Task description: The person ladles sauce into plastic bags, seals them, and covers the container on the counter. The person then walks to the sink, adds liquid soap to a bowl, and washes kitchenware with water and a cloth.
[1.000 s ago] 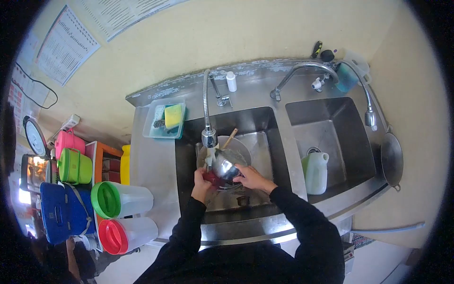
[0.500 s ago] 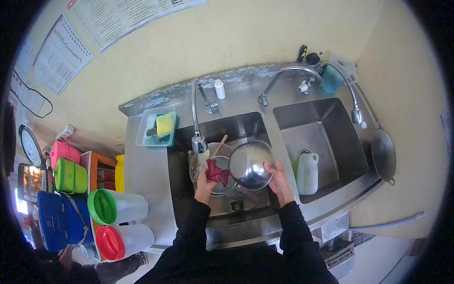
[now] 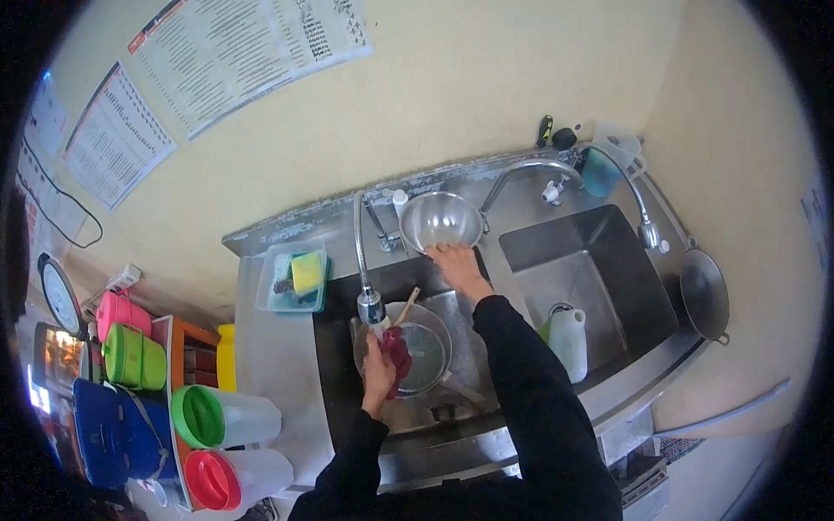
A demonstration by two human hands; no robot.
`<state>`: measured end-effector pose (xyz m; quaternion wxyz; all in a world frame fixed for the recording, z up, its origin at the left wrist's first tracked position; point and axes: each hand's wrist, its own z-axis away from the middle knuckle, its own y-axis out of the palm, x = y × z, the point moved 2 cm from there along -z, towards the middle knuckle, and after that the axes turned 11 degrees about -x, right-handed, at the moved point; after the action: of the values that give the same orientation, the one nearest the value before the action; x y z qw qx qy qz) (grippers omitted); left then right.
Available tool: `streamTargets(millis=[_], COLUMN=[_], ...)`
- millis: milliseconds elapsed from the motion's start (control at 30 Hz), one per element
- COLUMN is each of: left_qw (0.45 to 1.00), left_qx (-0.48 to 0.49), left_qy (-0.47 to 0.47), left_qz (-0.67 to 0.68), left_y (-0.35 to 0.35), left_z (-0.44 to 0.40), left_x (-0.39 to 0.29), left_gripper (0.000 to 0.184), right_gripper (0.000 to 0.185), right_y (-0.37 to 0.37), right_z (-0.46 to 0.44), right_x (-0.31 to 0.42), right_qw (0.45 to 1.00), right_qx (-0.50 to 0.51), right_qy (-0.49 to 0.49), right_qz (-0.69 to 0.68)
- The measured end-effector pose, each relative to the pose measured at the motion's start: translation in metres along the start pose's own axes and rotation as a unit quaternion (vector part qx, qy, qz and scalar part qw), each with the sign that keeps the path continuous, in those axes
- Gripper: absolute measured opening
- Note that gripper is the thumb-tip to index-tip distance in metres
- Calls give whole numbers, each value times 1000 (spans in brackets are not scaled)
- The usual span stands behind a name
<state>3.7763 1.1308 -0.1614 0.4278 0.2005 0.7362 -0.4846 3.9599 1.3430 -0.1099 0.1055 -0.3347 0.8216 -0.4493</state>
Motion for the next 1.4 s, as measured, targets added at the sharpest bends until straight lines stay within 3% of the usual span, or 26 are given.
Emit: streamTargets(millis=[33,133,200,233,267,367,433,500,533,567,600,667,700,733,800,833,933,967,1067,1100,1200,1267,1400], left_qw=[1000,989,995,994,984,986,989,975,964,976,966,918,892,906,931,950,969,983,987,966,944,950,924], left_qx=[-6,-42,-40,-29,-76,-100,-131,-144,-153,-196,-193,-195,-192,-199,-205,-161,-215,-164,-95,-80,58,136,256], left_qy=[-24,60,-41,-88,-52,-62,-33,-100,-136,-4,-72,-196,-223,-187,-120,-152,122,72,37,-28,-95,-94,-70], left_qz=[19,133,82,55,154,117,65,138,172,97,158,284,342,323,276,219,17,29,122,246,311,266,276], left_y=[0,7,-1,0,9,26,26,33,34,31,32,36,30,30,27,16,14,13,22,32,58,75,111], left_z=[-1,-10,-13,-13,-14,-16,-16,-17,-15,-17,-16,-21,-20,-20,-16,-8,3,6,8,9,12,12,-1], left_x=[3,18,7,1,2,27,22,33,39,33,39,50,30,28,26,-9,-26,-28,-24,-21,-8,-4,-35], left_gripper=[49,26,18,19,23,27,31,31,32,32,31,30,26,25,22,19,16,12,10,15,19,20,25], right_gripper=[26,28,30,35,40,51,62,65,63,67,75,61,53,46,47,49,46,41,31,30,27,30,43], right_y=[5,26,37,37,32,-25,-83,-125,-146,-155,-162,-149,-134,-130,-128,-129,-115,-119,-147,-161,-191,-227,-285], right_z=[0,-1,3,2,4,21,58,133,173,218,256,319,343,338,338,337,344,331,292,279,254,215,142], right_x=[-1,-9,-13,-15,-15,7,11,-1,-10,-22,-37,-63,-81,-86,-86,-86,-107,-112,-107,-105,-108,-91,-46], right_qw=[1000,997,998,997,996,979,961,923,890,849,799,789,795,790,796,799,807,810,822,831,859,870,896], right_qx=[4,27,6,5,6,-154,-177,-243,-196,-194,-110,16,5,-3,-35,-51,-77,-67,-45,-47,-19,55,-47], right_qy=[5,-10,1,3,5,91,212,276,379,431,554,587,602,611,603,599,584,582,568,554,511,489,411], right_qz=[10,72,58,72,86,99,-8,113,160,238,205,178,65,-47,-27,-15,37,28,-1,-5,-21,-19,-163])
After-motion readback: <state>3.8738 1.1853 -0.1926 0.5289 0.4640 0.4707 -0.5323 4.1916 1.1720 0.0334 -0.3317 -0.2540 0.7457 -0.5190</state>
